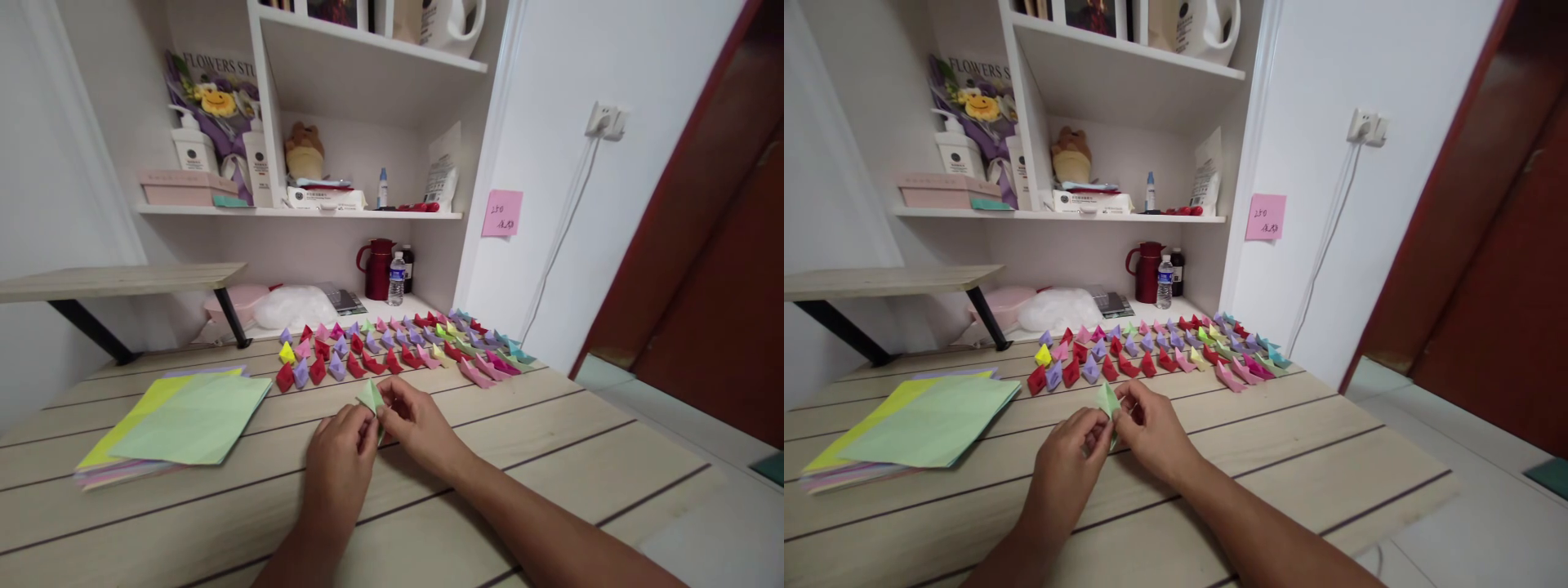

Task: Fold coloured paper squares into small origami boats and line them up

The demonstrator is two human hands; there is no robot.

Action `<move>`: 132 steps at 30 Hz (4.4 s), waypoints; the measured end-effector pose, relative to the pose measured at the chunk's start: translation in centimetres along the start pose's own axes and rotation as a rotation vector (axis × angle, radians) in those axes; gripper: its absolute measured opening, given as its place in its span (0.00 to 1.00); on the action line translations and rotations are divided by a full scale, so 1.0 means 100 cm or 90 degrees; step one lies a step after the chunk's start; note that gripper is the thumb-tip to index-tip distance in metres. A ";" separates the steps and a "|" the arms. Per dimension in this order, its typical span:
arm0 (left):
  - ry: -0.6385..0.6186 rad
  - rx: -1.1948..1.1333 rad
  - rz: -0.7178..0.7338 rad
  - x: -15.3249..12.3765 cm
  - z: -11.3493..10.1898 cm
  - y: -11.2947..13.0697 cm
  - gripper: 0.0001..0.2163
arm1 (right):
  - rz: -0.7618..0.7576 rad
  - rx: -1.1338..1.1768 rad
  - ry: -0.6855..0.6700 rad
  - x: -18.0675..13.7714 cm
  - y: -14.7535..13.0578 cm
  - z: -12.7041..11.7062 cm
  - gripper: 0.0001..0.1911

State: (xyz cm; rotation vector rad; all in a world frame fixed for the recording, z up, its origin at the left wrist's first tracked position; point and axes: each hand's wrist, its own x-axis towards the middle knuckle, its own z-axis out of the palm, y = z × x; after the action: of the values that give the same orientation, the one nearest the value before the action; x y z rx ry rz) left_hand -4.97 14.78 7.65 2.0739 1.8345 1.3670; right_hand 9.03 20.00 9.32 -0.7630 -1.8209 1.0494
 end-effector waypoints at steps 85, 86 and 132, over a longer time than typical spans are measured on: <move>0.205 0.365 0.042 -0.122 -0.019 0.040 0.09 | -0.217 -0.472 0.072 -0.126 -0.018 0.022 0.08; 0.206 0.356 0.045 -0.121 -0.019 0.041 0.10 | -0.220 -0.472 0.071 -0.126 -0.018 0.022 0.08; -0.038 0.400 0.202 -0.117 -0.030 0.024 0.10 | -0.224 -0.469 0.009 -0.140 -0.022 0.002 0.18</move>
State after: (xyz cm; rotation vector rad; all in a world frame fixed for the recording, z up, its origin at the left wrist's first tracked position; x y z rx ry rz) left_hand -3.84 3.04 4.23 2.7610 2.1834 0.8068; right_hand 14.67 7.49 5.94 -0.8119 -2.2400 0.1230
